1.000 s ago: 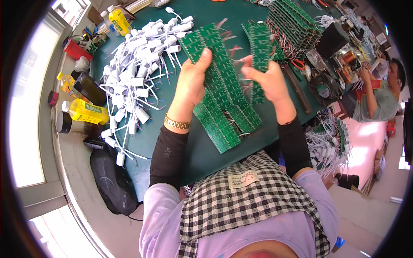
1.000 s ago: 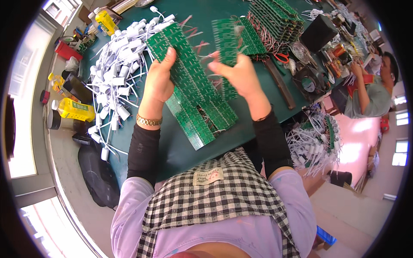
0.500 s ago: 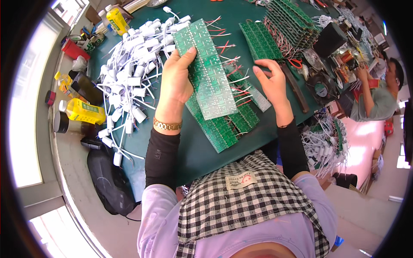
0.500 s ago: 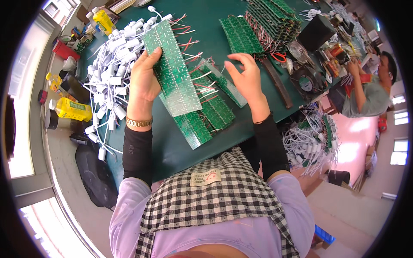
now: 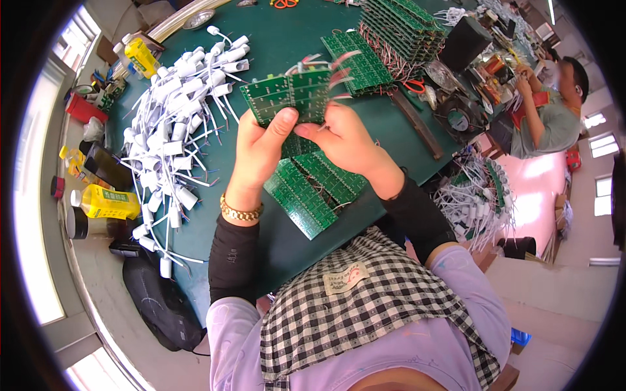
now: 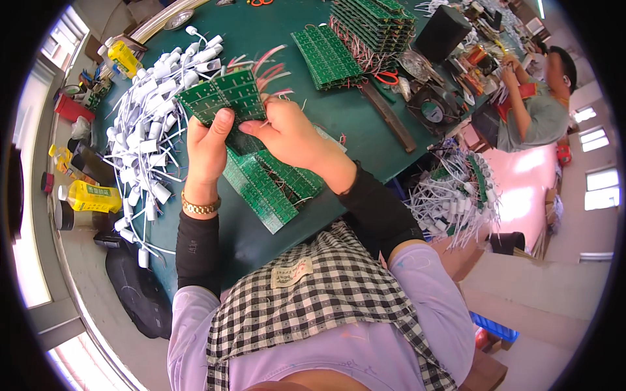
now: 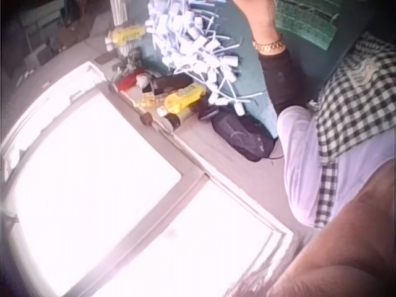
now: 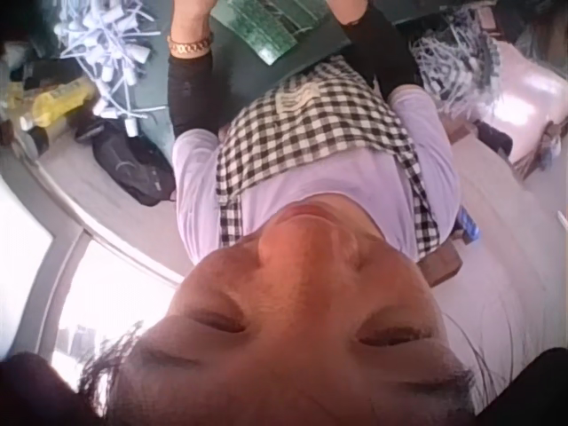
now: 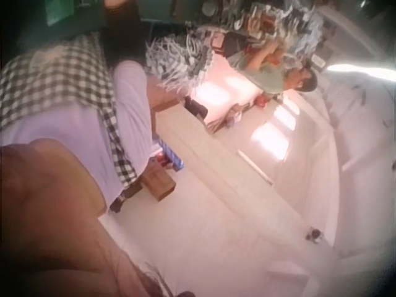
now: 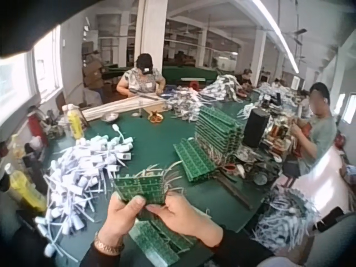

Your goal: The person solders wires and electronic components onto green printed circuit boards (PCBs) using a soldering iron.

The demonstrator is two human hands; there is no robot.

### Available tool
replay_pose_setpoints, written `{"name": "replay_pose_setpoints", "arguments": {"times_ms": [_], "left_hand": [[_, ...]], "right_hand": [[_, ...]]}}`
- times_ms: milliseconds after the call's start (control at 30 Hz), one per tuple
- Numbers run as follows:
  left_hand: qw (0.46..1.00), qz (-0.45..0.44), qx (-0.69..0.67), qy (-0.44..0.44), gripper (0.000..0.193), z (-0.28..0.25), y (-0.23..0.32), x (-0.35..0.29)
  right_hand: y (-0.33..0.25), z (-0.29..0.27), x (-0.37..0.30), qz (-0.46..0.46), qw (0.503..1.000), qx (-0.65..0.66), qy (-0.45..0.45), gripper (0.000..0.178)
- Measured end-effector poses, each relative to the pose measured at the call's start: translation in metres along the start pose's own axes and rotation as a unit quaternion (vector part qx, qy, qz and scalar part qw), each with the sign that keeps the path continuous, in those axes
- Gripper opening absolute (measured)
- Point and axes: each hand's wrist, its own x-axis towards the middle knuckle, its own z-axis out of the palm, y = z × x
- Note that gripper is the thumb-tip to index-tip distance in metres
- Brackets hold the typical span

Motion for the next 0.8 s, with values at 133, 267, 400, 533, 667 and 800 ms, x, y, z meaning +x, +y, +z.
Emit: {"name": "replay_pose_setpoints", "arguments": {"times_ms": [133,267,400,533,667,800], "left_hand": [[0.988,0.017,0.141,-0.064,0.021,-0.007,-0.002,-0.002],[0.965,0.072,0.253,-0.009,0.018,0.006,0.007,-0.009],[0.929,0.149,0.335,0.052,0.019,0.02,0.011,-0.021],[0.891,0.209,0.378,0.137,0.018,0.036,0.0,-0.028],[0.942,0.044,0.297,0.148,0.021,0.028,0.006,-0.016],[0.975,-0.143,-0.088,0.144,0.036,0.008,0.008,-0.005]], "right_hand": [[0.004,0.011,0.005,-0.089,0.992,-0.069,0.052,0.022],[0.0,0.021,-0.002,-0.168,0.975,-0.106,0.104,0.024],[-0.012,0.03,-0.012,-0.192,0.964,-0.119,0.137,0.028],[-0.009,0.035,-0.016,-0.2,0.951,-0.138,0.191,0.025],[-0.008,0.03,-0.002,-0.163,0.958,-0.107,0.209,0.015],[-0.009,-0.014,0.0,-0.013,0.986,-0.099,0.133,0.03]]}}
